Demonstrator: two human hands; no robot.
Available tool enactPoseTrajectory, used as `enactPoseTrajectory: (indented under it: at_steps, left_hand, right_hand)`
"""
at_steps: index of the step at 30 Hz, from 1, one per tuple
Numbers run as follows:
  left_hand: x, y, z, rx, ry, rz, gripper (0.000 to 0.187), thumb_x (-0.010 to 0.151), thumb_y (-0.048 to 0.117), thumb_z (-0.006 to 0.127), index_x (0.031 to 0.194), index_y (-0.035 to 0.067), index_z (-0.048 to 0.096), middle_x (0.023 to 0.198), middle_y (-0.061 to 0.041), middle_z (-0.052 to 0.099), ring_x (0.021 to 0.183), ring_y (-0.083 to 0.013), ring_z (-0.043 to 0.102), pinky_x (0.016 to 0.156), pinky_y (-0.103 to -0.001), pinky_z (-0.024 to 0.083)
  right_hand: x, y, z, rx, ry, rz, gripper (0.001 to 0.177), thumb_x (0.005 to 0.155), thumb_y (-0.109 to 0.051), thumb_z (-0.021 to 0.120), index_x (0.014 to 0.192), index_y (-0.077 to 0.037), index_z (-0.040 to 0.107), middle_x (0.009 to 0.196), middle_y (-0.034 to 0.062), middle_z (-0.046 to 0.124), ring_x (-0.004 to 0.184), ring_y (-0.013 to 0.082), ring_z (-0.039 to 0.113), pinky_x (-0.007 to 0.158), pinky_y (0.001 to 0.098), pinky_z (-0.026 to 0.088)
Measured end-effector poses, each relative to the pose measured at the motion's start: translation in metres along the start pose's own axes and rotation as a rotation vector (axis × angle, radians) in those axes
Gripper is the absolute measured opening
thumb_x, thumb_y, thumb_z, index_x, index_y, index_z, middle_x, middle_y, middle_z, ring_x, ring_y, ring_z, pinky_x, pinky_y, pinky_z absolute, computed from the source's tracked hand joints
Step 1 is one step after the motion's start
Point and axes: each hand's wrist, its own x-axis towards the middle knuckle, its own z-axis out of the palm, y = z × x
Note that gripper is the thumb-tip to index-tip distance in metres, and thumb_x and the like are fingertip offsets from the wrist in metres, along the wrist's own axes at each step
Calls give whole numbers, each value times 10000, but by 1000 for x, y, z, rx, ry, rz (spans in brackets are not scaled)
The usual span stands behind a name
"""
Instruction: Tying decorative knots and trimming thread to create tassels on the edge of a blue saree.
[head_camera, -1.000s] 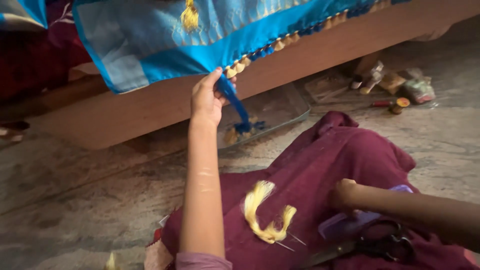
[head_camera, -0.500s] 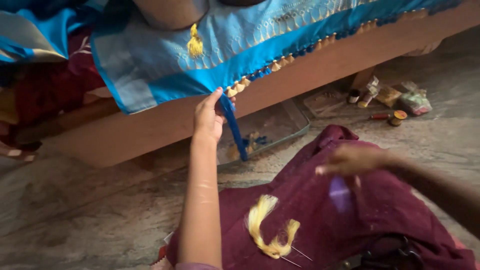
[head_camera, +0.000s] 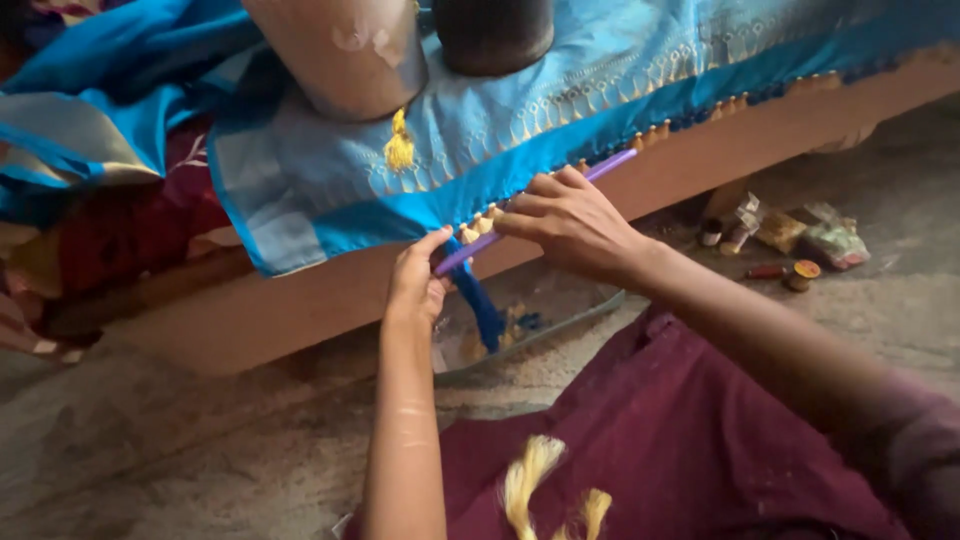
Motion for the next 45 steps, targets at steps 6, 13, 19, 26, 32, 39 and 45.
enactPoseTrajectory:
  at_steps: [6, 13, 19, 26, 32, 39, 45]
  left_hand:
    - [-2, 2, 5, -21, -5, -9, 234, 860, 132, 714, 1027, -30, 693, 914, -173, 762, 791, -264, 769, 709, -374, 644]
    - [-3, 0, 5, -18, -51, -24, 259, 897, 198, 718, 1040, -16, 697, 886, -195, 759, 741, -262, 731, 657, -347, 604]
    - [-14, 9, 11, 20, 28, -39, 229, 866, 155, 716, 1015, -16, 685, 909, -167, 761, 771, -247, 771, 697, -348, 636]
    - [-33, 14, 27, 264, 26, 221, 201, 900, 182, 716, 841, -7, 749, 796, -42, 737, 697, -110, 666, 656, -260, 527]
    - [-36, 12, 19, 565, 53, 494, 353, 950, 229, 744, 662, 40, 665, 637, 104, 479, 615, -23, 382, 553, -263, 294]
    - [-36, 7, 17, 318, -103, 420, 297, 987, 227, 691, 755, 51, 749, 756, 69, 676, 723, -20, 557, 707, -224, 435]
    - [-42, 11, 29, 248, -163, 325, 295, 997, 240, 627, 933, -4, 780, 898, -120, 793, 829, -155, 737, 871, -297, 550]
  right_hand:
    - [-9, 2, 24, 68, -4, 76, 363, 767, -91, 682, 1113, -180, 745, 1077, -19, 710, 1015, 213, 583, 871, 394, 392]
    - [-7, 7, 34, 47, 44, 130, 328, 883, -47, 668, 1175, -175, 745, 1072, -18, 714, 1020, 202, 576, 892, 396, 382]
    - [-39, 18, 50, 199, -85, 180, 360, 792, -147, 717, 1150, -176, 742, 1136, -2, 735, 1069, 191, 587, 908, 385, 380]
    - [-44, 45, 64, 1208, -470, 995, 414, 963, -226, 626, 1354, -95, 660, 1085, 33, 755, 883, 87, 694, 805, 253, 541]
    - [-12, 43, 56, 1562, -394, 1005, 423, 997, -216, 615, 1370, -30, 687, 921, 15, 706, 609, 12, 562, 534, 160, 446]
    - [-16, 51, 63, 1588, -578, 913, 451, 957, -239, 664, 1351, -21, 684, 936, 34, 743, 540, -5, 559, 474, 149, 446]
    - [-56, 54, 99, 1177, -740, 899, 450, 977, -282, 585, 1389, -117, 655, 1110, 70, 757, 761, 136, 658, 694, 268, 541]
